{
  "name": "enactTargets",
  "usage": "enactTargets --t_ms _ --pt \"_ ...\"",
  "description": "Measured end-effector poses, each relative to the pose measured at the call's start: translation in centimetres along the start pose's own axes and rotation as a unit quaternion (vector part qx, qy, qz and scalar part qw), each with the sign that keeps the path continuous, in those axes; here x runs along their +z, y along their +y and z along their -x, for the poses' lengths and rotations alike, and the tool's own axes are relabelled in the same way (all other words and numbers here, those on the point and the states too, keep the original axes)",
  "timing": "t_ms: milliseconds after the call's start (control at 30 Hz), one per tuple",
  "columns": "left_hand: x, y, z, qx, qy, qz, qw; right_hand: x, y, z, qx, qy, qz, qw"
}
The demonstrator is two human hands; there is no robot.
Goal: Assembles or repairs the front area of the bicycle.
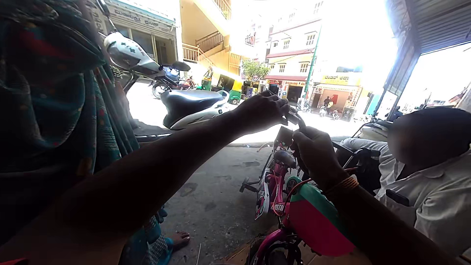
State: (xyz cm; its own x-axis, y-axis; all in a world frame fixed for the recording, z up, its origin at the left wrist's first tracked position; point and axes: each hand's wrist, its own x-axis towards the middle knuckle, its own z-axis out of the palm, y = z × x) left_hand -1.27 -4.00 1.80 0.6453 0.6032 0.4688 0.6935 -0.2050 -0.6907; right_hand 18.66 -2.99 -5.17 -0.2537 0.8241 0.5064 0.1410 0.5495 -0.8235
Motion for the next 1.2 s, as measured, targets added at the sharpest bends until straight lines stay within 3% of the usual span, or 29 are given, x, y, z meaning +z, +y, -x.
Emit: enactTargets --t_ms 233,967,1200 --pt "0.2 -0.3 0.4 -0.011 0.01 0.017 1.0 1.4 -1.8 0.7 0.037 -0.001 -0.087 0.996" --pt "0.4 0.2 0.0 -0.03 0.043 0.014 0.999 1.3 -1.3 0.8 0.069 0.016 -0.05 0.996" --pt "0.3 0.1 0.1 -0.042 0.053 0.019 0.998 2.7 -1.2 0.4 -0.064 0.005 -0.064 0.996"
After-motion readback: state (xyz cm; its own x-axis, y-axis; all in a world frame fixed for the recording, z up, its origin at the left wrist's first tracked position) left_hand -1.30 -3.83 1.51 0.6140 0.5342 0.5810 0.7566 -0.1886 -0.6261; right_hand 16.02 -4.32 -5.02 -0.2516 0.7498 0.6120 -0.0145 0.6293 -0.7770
